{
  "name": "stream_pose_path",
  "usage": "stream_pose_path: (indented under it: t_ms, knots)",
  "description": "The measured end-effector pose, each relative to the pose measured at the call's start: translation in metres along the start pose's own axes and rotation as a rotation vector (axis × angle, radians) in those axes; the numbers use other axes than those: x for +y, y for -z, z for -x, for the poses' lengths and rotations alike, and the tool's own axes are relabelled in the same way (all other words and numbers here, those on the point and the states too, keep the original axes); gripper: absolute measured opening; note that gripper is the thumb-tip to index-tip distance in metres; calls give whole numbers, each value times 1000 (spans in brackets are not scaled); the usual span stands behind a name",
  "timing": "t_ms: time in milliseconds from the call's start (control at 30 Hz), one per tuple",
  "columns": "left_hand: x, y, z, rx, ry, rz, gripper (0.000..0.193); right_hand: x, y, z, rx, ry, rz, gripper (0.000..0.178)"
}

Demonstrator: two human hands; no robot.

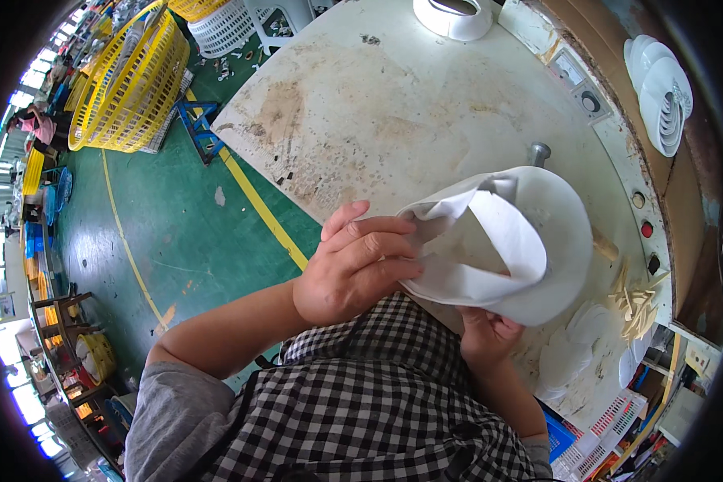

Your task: The person attaches and styles internal shoe components and linings onto white high-heel shoes by applying adhesive paste with a spatula brush, hammering seams, and shaping the counter of the shoes.

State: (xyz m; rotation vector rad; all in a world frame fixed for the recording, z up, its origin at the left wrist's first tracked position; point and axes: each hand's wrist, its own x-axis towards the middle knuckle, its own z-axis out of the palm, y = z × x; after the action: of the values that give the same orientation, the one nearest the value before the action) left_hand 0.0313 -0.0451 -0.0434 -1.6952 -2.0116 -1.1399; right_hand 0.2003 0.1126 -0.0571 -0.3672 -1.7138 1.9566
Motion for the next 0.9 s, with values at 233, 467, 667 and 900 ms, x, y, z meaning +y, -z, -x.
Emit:
stream_pose_path:
  t_ms: [233,467,667,900]
  knots:
    - [-4,-3,3,102,-8,14,28,-9,0,-8,-161,304,250,13]
    - [-5,-1,1,-15,-66,68,27,-4,-1,-6,-129,258,293,5]
    - [7,-2,-5,-147,-62,118,30,-3,13,-10,-64,340,589,17]
    - [20,1,-26,-12,508,444,17,-4,2,-47,-118,179,87,68]
